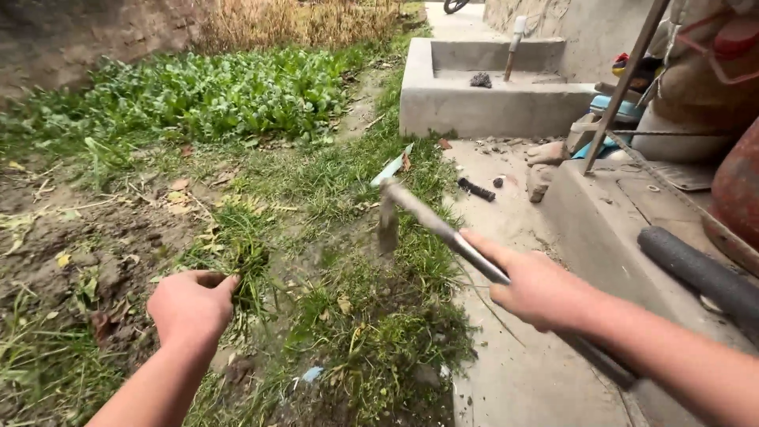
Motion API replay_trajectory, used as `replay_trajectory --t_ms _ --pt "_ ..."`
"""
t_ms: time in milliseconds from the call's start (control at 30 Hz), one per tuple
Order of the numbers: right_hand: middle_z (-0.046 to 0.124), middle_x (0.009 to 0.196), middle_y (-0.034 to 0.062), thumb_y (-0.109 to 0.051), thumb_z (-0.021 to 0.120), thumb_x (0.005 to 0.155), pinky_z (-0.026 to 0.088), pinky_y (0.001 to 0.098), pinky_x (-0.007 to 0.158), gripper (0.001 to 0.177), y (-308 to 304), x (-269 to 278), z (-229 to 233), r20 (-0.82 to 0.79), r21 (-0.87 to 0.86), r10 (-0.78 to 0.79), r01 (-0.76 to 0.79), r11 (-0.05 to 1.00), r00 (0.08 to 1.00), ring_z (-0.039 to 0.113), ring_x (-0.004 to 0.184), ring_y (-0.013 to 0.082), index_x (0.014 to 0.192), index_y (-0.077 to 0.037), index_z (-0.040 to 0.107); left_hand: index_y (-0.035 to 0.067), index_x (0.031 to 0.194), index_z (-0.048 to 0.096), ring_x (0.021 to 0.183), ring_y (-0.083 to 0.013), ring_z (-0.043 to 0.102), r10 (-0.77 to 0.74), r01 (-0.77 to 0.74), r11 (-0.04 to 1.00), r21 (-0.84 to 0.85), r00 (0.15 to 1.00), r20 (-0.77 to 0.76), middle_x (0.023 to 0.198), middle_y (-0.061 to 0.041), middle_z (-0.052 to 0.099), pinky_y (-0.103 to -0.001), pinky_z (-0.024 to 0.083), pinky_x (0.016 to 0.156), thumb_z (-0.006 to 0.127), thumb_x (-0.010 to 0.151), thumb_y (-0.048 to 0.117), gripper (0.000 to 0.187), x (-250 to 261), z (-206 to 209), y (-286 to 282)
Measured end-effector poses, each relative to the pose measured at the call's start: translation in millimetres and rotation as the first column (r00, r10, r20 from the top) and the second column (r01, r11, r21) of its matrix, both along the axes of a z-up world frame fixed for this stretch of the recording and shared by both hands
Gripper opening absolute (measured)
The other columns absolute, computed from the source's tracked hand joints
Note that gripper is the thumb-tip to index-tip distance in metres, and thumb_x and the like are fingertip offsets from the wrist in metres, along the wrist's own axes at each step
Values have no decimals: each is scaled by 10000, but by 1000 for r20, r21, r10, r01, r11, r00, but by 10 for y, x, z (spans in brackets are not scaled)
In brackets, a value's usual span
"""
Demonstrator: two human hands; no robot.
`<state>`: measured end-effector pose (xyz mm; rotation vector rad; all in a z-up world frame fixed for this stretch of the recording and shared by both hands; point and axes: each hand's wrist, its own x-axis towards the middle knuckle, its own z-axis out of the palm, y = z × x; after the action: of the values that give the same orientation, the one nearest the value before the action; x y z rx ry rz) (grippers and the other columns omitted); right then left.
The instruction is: Using a hand hoe to loosen weeds from the soil and then picking them up by hand to place them in a collection container.
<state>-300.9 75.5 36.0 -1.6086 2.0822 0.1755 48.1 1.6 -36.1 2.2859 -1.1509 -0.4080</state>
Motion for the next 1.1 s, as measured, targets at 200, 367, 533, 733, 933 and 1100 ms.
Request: replay_trajectory --t_ms 200,367,533,733,933,1100 --pt "754 976 126 -1 371 826 543 322 589 1008 -29 -436 -1592 -58 121 -48 55 991 997 680 671 204 1613 -544 53 81 1081 811 811 -185 725 -8 8 1000 -1 992 -125 1006 -94 803 -322 594 833 760 938 250 227 -1 67 90" --pt "691 1176 200 -29 321 827 612 352 581 982 169 -161 -1219 41 145 -142 135 980 989 703 625 259 1592 -585 55 73 1131 779 544 -119 520 18 -21 1000 -6 962 -274 1052 -120 802 -174 407 446 723 976 130 174 -130 192 121" --pt "672 1138 241 0 332 840 545 361 449 994 258 -132 -1149 71 181 -120 105 978 990 641 515 266 1612 -553 38 92 1132 785 806 -173 704 -20 24 999 21 986 -167 1089 -90 779 -313 587 782 755 941 230 238 -162 22 67" --pt "658 1153 142 -68 377 806 570 347 583 1013 549 -157 -691 -55 224 8 5 975 998 649 560 216 1584 -639 67 72 1170 757 755 -180 663 -23 31 999 28 969 -247 1123 -123 770 -281 559 647 743 953 174 241 -326 58 140" --pt "607 1031 8 -162 486 818 534 254 765 954 714 -326 -542 -75 146 172 -160 976 982 626 764 165 1540 -740 257 66 1169 762 767 -174 661 -29 28 1000 -6 973 -227 1116 -114 774 -293 540 665 758 941 192 260 -317 97 77" --pt "642 804 -22 -191 472 867 521 212 785 945 553 -265 -296 -34 -41 74 -75 996 997 589 704 127 1578 -731 164 23 1167 754 523 -130 507 -32 40 999 19 944 -330 1104 -169 792 -172 399 434 707 995 137 212 -419 117 222"
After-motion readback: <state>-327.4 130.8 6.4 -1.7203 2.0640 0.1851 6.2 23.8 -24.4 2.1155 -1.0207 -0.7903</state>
